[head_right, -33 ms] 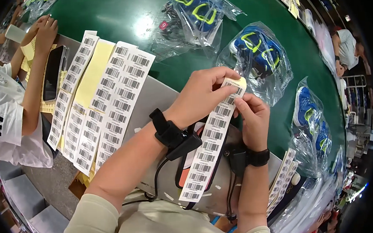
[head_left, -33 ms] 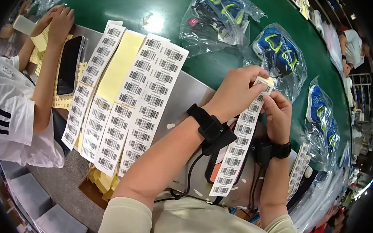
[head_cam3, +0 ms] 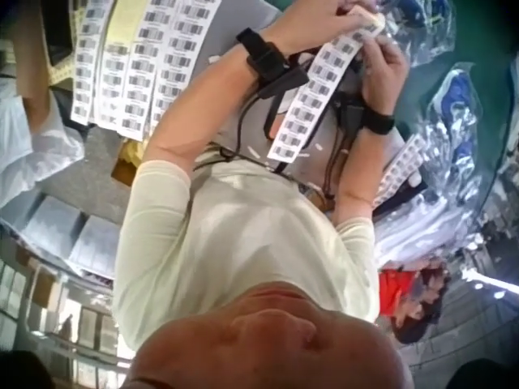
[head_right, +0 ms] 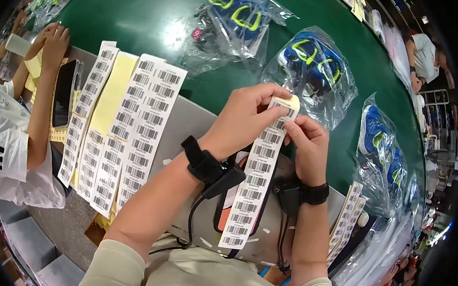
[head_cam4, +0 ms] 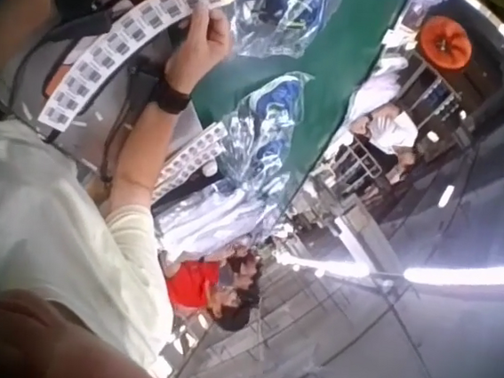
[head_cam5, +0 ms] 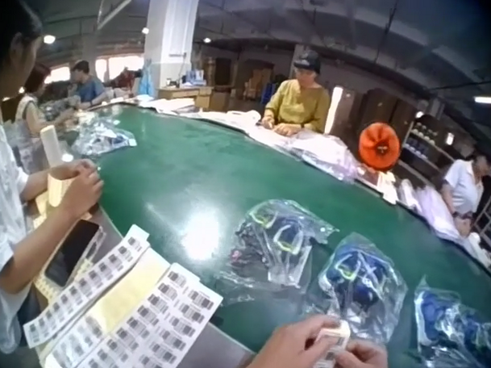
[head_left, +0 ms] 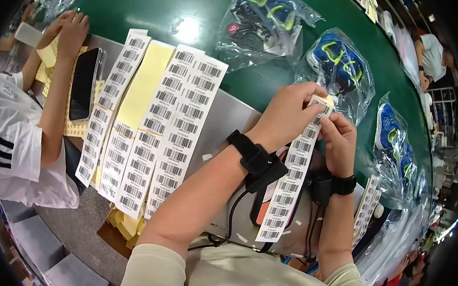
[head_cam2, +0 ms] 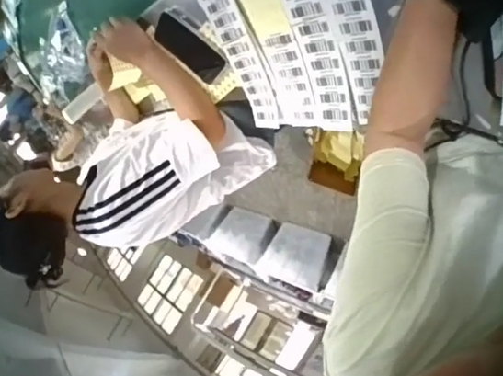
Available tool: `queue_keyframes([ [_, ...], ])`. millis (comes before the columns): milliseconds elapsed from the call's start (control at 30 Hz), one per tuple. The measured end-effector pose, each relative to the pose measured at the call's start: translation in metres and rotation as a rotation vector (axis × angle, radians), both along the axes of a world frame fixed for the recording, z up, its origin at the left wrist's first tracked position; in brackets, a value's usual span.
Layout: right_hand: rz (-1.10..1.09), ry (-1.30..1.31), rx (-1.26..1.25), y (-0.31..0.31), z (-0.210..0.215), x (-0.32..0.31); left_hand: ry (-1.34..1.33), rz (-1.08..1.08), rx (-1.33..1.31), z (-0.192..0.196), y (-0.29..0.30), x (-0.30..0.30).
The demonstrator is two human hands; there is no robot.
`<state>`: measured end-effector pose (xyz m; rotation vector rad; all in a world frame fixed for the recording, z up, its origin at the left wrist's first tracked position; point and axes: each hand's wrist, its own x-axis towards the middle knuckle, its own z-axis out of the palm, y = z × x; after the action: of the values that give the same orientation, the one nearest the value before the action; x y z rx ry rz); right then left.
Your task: Apply labels to bagged shoes on an assembly line.
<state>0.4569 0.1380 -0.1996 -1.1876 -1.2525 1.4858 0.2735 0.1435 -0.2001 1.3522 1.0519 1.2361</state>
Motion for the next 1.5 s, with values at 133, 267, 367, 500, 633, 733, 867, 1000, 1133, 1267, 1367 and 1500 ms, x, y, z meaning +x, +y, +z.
queue_keyframes([
  [133,-0.154,-0.016,0.14,0.003,0.003,-0.014,-0.211,-0.043,-0.156,-0.008,-0.001,0.005],
  [267,-0.113,-0.139,0.282,0.008,-0.002,-0.007,-0.17,-0.082,-0.221,-0.003,-0.002,0.002],
  [367,-0.175,-0.202,0.341,0.011,0.004,0.0,-0.115,-0.112,-0.227,0.003,0.002,0.007],
  [500,-0.177,-0.208,0.46,0.009,0.001,-0.001,-0.096,-0.056,-0.274,0.004,0.0,0.012],
  [633,-0.163,-0.295,0.518,0.006,0.004,0.005,-0.109,-0.084,-0.329,-0.003,-0.003,0.013],
  [733,-0.122,-0.235,0.544,0.002,0.005,0.003,-0.134,-0.081,-0.322,0.007,-0.007,0.019],
  [867,-0.151,-0.317,0.668,0.0,0.019,0.004,-0.081,-0.089,-0.279,0.004,-0.003,0.021],
  [1000,-0.222,-0.348,0.719,-0.002,0.069,0.022,-0.114,-0.111,-0.313,0.006,-0.001,0.018],
  [1133,-0.424,0.066,0.556,0.058,0.091,0.057,-0.141,-0.083,-0.297,0.013,0.0,0.012],
  [1267,-0.55,-0.319,0.223,0.145,0.045,0.116,-0.184,-0.074,-0.247,0.01,0.007,0.017],
  [1367,-0.501,-0.393,-0.011,0.171,0.028,0.109,-0.207,-0.016,-0.264,0.01,0.005,0.01],
  [1500,-0.491,-0.183,0.108,0.206,0.015,0.103,-0.207,-0.019,-0.256,0.012,0.002,0.015],
])
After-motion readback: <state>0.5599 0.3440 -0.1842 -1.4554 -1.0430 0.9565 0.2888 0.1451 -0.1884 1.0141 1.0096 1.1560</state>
